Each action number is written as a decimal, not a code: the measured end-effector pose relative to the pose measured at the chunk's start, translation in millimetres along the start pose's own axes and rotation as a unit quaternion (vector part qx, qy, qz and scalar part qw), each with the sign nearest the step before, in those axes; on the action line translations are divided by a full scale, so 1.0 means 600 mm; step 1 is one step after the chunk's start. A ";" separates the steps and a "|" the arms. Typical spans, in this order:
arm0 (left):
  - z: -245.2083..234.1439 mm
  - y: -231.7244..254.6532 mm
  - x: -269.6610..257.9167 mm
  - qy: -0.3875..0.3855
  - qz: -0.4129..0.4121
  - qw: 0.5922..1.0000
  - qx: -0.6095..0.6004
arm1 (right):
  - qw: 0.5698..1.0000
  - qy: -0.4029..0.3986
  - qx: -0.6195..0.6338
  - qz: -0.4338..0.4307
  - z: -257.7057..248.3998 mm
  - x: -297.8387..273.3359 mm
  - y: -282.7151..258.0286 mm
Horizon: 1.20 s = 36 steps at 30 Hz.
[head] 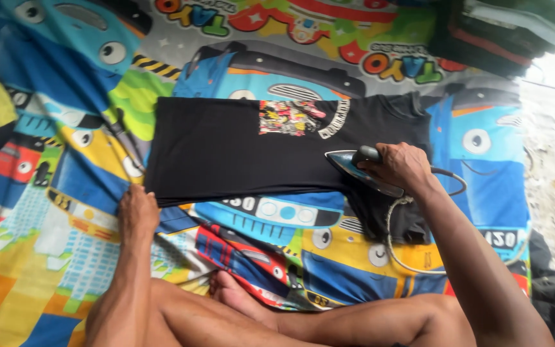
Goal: The person irons a black t-shirt on a bed, smoothing both sides with an electric iron. They flip the shirt to iron the other side and then fold it neatly.
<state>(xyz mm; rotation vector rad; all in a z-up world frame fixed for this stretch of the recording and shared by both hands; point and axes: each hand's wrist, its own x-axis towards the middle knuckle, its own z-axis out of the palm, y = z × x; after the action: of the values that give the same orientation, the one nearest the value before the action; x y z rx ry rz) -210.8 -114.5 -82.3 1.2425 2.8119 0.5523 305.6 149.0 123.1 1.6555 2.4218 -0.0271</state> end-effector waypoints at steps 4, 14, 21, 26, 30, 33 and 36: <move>0.033 -0.037 0.019 -0.017 0.009 1.000 0.023 | 0.999 -0.006 0.003 0.048 0.019 -0.036 0.056; -0.113 0.280 -0.015 0.115 0.141 0.981 0.072 | 0.970 -0.114 0.154 0.147 0.047 -0.125 0.077; 0.016 0.472 -0.028 -0.045 0.195 0.979 -0.036 | 0.982 -0.043 0.133 0.130 0.044 -0.147 0.059; 0.019 0.464 -0.048 0.007 0.239 0.971 -0.013 | 0.985 -0.040 0.123 0.110 0.042 -0.090 0.063; 0.058 0.448 -0.038 0.030 0.248 0.968 0.005 | 0.989 -0.018 0.125 0.081 0.022 -0.027 0.045; 0.067 0.445 -0.037 0.048 0.253 0.966 0.025 | 0.985 0.019 0.148 0.087 0.041 0.040 0.048; 0.062 0.448 -0.036 0.040 0.252 0.967 0.020 | 0.982 0.037 0.152 0.102 0.052 0.092 0.048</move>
<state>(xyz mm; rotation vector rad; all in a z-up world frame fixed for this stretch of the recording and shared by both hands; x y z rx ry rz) 1.3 48.6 -32.2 2.0029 2.5625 0.5667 317.9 206.3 85.6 2.0626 2.3820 -0.3259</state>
